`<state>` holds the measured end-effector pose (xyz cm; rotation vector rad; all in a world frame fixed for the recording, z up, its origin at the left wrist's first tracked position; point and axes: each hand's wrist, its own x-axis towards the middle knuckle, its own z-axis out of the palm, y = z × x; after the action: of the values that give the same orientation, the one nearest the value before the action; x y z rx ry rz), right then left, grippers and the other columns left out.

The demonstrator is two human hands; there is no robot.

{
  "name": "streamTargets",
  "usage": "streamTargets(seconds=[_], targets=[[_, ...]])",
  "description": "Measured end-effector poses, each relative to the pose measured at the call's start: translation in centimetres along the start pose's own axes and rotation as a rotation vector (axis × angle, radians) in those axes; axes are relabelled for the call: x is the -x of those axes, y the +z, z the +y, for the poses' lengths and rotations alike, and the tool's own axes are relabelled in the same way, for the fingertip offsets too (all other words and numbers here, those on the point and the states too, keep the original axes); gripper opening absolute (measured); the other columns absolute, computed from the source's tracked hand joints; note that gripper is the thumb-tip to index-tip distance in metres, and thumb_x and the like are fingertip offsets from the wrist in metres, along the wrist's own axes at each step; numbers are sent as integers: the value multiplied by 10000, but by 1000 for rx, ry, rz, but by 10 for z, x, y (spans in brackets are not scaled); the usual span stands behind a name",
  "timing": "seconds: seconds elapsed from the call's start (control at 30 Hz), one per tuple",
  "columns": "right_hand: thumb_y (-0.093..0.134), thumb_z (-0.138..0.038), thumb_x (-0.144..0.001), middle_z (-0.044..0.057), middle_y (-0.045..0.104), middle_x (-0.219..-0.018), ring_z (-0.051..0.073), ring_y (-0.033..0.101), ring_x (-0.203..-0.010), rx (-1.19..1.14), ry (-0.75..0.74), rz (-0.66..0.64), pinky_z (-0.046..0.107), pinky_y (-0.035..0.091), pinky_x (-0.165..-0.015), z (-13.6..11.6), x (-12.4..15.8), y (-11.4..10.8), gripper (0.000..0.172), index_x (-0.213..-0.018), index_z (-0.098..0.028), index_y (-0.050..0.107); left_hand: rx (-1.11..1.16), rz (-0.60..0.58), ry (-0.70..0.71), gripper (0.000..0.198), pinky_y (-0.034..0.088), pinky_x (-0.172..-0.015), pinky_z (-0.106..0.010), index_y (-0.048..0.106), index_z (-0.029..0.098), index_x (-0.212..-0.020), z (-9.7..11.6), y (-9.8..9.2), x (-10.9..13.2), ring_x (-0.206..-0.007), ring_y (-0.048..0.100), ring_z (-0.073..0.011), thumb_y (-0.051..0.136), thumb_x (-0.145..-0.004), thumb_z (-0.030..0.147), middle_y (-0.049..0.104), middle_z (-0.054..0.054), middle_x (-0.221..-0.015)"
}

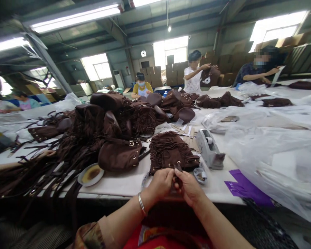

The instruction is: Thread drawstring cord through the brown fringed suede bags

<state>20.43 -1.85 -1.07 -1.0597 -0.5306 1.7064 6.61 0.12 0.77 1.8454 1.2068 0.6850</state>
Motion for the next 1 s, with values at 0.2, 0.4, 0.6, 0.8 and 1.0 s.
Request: streamTargets(seconds=[0.2,0.4,0.6,0.8,1.0], targets=[[791,-428,-731,-45,541,-610,36,415,-412,-24,58,14,133,258,-349,6,-2,-6,349,-803,-162,577,-666,-214,549,202,389,-893,-363,687,193,-966,-28,-35,37,-1016,560,-256,547,-940,337,672,-123,-1013],[755,-420,-771,-39,536,-635,45,412,-421,64,94,6,141,251,-355,12,5,5,313,-818,-176,564,-800,-157,383,171,351,-897,-357,675,200,-1004,-53,-95,30,-1010,551,-217,525,-929,168,661,-84,-1039],[750,-407,-773,-37,555,-641,40,434,-416,80,107,-5,130,270,-352,20,4,13,310,-835,-168,562,-441,57,163,215,408,-868,-372,671,176,-774,-32,-57,34,-918,600,-255,530,-917,253,676,-128,-881],[747,-467,-753,-24,563,-637,26,409,-378,80,92,-76,129,264,-309,12,9,14,365,-791,-146,579,563,-119,-374,493,508,-620,-321,576,168,-690,-11,0,9,-577,599,-186,443,-944,569,590,-43,-598],[712,-441,-745,-33,567,-594,34,415,-363,137,78,12,119,217,-304,15,19,19,324,-782,-181,522,838,-318,-608,307,473,-406,-292,543,159,-691,-1,12,-15,-341,468,-143,581,-894,387,406,51,-419]])
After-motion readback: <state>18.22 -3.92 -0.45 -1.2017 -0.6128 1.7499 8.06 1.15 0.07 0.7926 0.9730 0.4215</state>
